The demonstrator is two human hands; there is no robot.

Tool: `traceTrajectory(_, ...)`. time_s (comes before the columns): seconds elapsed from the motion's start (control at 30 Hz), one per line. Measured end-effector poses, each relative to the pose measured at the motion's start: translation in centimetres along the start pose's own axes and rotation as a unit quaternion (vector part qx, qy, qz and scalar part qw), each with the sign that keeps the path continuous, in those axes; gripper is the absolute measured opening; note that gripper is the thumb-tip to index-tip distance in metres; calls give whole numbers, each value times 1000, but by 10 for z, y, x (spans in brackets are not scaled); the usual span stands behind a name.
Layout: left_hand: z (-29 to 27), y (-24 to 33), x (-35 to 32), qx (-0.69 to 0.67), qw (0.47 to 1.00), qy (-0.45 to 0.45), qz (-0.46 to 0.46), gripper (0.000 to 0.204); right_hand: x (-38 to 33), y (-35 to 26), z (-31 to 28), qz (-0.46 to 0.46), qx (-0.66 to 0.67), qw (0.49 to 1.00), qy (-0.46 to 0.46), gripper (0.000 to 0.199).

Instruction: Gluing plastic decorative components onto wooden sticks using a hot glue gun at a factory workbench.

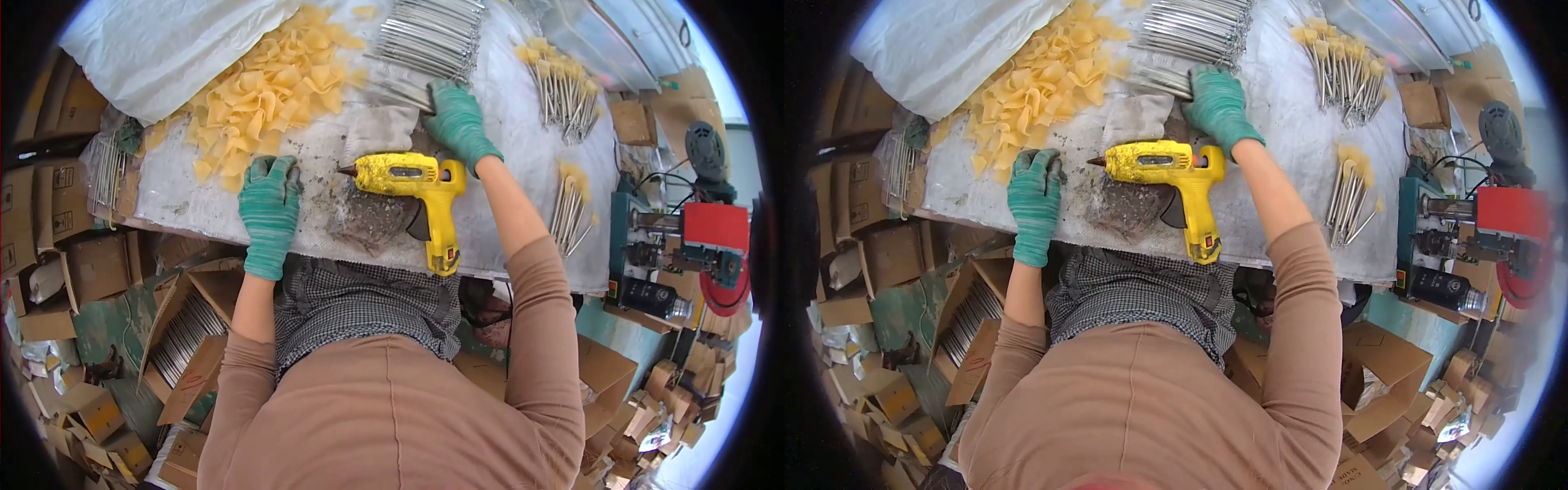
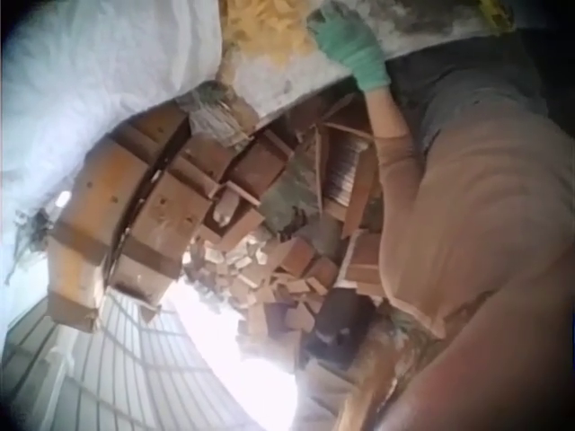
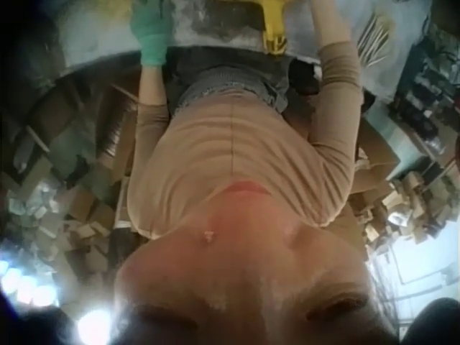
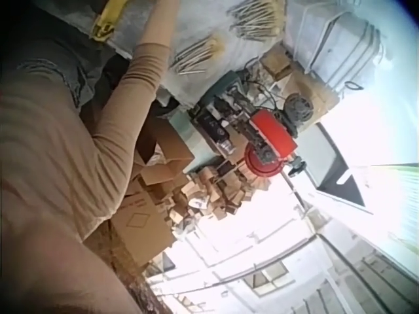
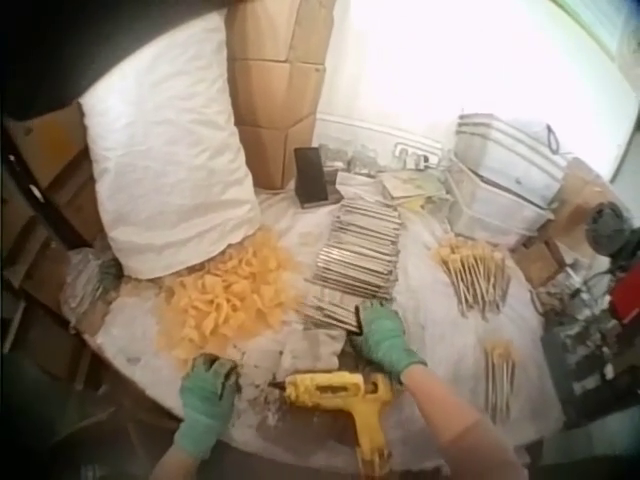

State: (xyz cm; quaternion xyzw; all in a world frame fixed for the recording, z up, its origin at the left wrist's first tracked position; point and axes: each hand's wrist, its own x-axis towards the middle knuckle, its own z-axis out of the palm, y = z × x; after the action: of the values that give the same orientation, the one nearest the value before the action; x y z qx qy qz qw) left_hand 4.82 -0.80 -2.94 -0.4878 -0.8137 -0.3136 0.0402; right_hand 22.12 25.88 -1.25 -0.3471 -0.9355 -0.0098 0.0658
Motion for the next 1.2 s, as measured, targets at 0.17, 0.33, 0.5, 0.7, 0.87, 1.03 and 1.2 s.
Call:
traceTrajectory(0.17,-5,-4,-7,-134,987,86,20,12,-42,25,7,66,336,931,128,46)
traceTrajectory(0.33,-13,27,-10,-490,842,-85,-211,21,-81,58,17,122,529,835,91,27)
traceTrajectory(0.5,-14,37,-9,-517,816,-100,-236,24,-101,30,-18,147,611,752,200,25)
traceTrajectory(0.7,-13,39,-4,-535,802,-109,-243,25,-180,-44,-46,72,402,893,187,15)
traceTrajectory(0.87,-13,48,-2,-521,802,-94,-278,25,-170,-70,-47,-172,312,918,176,26)
traceTrajectory(1.03,-14,51,-1,-513,794,-75,-318,25,-169,-74,-49,-235,302,917,112,25)
traceTrajectory(1.2,-19,58,4,-523,792,-76,-306,24,-177,-76,-45,-225,264,932,106,32)
